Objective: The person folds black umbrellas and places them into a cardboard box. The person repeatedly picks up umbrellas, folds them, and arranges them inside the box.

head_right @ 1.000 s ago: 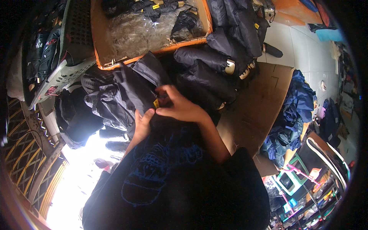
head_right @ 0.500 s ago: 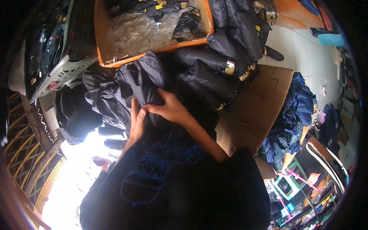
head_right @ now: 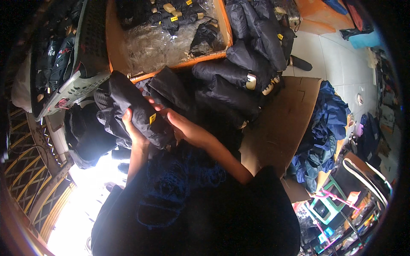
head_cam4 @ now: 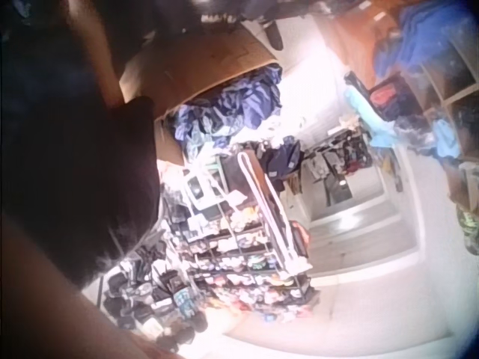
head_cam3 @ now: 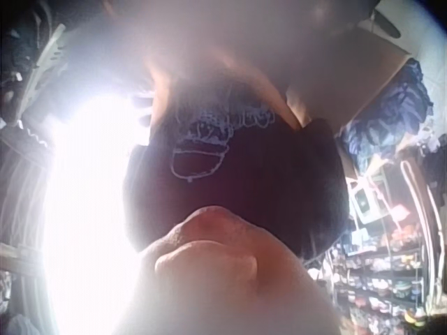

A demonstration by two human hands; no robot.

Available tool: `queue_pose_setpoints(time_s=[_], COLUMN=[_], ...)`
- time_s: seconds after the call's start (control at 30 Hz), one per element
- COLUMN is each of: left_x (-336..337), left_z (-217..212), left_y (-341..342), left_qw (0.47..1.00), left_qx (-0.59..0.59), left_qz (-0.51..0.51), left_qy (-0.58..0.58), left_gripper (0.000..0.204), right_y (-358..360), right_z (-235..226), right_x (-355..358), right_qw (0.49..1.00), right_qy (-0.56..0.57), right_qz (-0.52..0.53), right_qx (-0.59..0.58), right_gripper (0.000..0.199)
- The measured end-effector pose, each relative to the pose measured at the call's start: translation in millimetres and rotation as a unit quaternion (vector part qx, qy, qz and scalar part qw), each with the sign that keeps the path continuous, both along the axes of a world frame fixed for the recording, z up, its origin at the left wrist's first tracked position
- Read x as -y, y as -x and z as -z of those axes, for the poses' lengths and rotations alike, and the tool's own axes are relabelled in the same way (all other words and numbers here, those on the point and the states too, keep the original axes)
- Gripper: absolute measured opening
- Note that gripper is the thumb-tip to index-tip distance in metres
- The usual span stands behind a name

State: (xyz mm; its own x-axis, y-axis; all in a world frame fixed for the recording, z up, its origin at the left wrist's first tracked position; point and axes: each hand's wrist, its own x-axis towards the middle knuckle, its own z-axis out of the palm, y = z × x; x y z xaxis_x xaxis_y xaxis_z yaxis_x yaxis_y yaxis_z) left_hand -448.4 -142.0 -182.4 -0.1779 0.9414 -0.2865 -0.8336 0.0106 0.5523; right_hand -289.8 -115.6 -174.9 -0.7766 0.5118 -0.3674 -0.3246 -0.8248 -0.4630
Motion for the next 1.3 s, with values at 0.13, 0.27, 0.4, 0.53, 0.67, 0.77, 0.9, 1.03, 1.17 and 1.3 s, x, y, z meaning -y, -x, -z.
queue_pose_setpoints(time_s=[0.13, 0.27, 0.4, 0.53, 0.67, 0.77, 0.9, 1.03, 1.17, 1.3], left_x=[-14.5, -28.8, -29.9, -31.9, -34.3, -31.7, -30.9, -35.6, -43.6, -46.2], left_z=[-19.1, -37.0, -42.7, -50.6, -56.6, -62.3, -64.5, -66.2, -89.4, -92.2], left_y=[2.5, 5.7, 7.5, 1.7, -5.7, -13.3, -17.0, -11.4, -13.7, -20.9], left_qw=[0.995, 0.995, 0.986, 0.990, 0.987, 0.981, 0.980, 0.973, 0.978, 0.964], left_qx=[-0.068, -0.092, -0.158, -0.125, -0.143, -0.173, -0.181, -0.221, -0.199, -0.252], left_qz=[0.048, 0.022, 0.052, 0.067, 0.062, 0.072, 0.081, 0.063, 0.058, 0.084], left_qy=[-0.062, -0.034, -0.029, 0.002, 0.042, 0.042, 0.015, 0.018, -0.019, -0.026], left_gripper=[0.085, 0.080, 0.055, 0.042, 0.032, 0.031, 0.033, 0.045, 0.041, 0.043], right_y=[12.3, 14.7, 20.9, 25.0, 26.2, 25.8, 28.3, 26.4, 18.7, 18.8], right_z=[-26.2, -25.1, -32.2, -18.6, -23.8, -25.2, -30.2, -44.2, -50.6, -49.6], right_x=[-15.1, -25.1, -27.3, -25.5, -25.7, -25.0, -19.7, -28.5, -33.2, -27.3], right_qw=[0.990, 0.991, 0.981, 0.939, 0.927, 0.889, 0.899, 0.949, 0.984, 0.951], right_qy=[0.057, -0.026, -0.139, -0.282, -0.289, -0.364, -0.328, -0.220, -0.052, -0.159], right_qz=[-0.107, -0.107, -0.039, 0.020, 0.053, 0.098, 0.155, 0.123, -0.060, 0.076], right_qx=[0.069, 0.073, 0.130, 0.196, 0.233, 0.261, 0.245, 0.190, 0.157, 0.253], right_gripper=[0.059, 0.058, 0.060, 0.064, 0.065, 0.064, 0.055, 0.046, 0.042, 0.046])
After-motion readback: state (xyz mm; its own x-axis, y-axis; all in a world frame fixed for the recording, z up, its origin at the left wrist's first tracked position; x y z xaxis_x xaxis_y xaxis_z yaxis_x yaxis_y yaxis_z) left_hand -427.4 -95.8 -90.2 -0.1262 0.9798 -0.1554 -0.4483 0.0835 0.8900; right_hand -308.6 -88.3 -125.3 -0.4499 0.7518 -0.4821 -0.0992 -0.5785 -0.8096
